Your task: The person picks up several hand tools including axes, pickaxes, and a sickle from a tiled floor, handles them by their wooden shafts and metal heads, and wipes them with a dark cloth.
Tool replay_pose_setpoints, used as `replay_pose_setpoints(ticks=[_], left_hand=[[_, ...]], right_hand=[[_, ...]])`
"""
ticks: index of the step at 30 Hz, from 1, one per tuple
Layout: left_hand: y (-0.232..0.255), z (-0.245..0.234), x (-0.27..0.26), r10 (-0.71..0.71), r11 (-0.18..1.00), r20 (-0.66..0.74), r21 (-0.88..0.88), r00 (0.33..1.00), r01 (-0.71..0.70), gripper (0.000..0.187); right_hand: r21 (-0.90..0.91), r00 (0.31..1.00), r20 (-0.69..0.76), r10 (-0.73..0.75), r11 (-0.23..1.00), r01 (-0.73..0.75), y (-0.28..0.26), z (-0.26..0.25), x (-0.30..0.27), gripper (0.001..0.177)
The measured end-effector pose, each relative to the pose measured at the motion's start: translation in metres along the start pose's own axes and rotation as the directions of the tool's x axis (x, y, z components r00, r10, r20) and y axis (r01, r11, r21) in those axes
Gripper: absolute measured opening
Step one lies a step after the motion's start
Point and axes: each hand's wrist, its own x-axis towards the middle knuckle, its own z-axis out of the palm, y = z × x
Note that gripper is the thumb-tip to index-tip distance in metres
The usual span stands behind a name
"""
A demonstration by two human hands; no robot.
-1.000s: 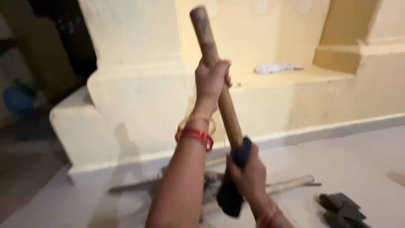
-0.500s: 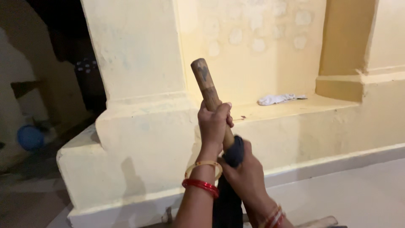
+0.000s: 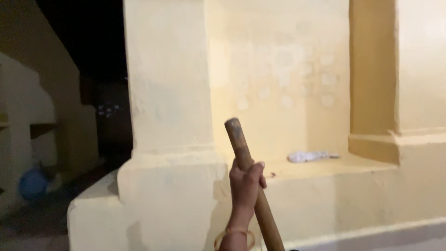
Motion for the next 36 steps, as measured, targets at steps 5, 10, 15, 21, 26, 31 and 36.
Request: replay_pose_setpoints(ticks=[5,10,15,21,26,31,36], left_hand=[[-0.001,-0.002,-0.001,-0.058,0.998,0.025,-0.032,0.998,0.059,0.030],[-0.032,-0.014,0.020,-0.121,0.992,0.042,0.023,0.992,0.120,0.064],[-0.070,-0.029,0.032,-0.096,0.982,0.242,-0.137,0.965,0.132,0.064],[-0.083,-0.051,0.006,-0.200,0.977,0.348,0.135,0.916,0.162,0.052],[-0.080,-0.070,0.010,-0.291,0.850,0.232,0.508,0.928,0.139,0.045],[-0.053,-0.121,0.008,-0.259,0.717,-0.177,0.624,0.950,0.312,0.042],[-0.017,-0.107,0.005,-0.233,0.967,-0.105,0.079,0.967,0.242,0.047]], right_hand=[[0.146,0.995,-0.066,-0.069,0.986,0.078,0.012,-0.009,0.007,0.056],[0.265,0.958,-0.061,-0.281,0.920,0.287,-0.070,-0.014,0.066,0.055],[0.156,0.904,0.151,-0.400,0.913,0.378,-0.137,0.032,0.091,0.062],[-0.021,0.918,0.141,-0.369,0.926,0.376,-0.088,0.059,0.076,0.064],[-0.058,0.969,0.192,-0.153,0.984,0.166,-0.049,0.044,0.043,0.064],[-0.016,0.962,0.225,-0.151,0.987,0.159,-0.046,0.029,0.020,0.049],[-0.029,0.974,0.134,-0.184,0.981,0.190,-0.026,0.024,-0.007,0.062]])
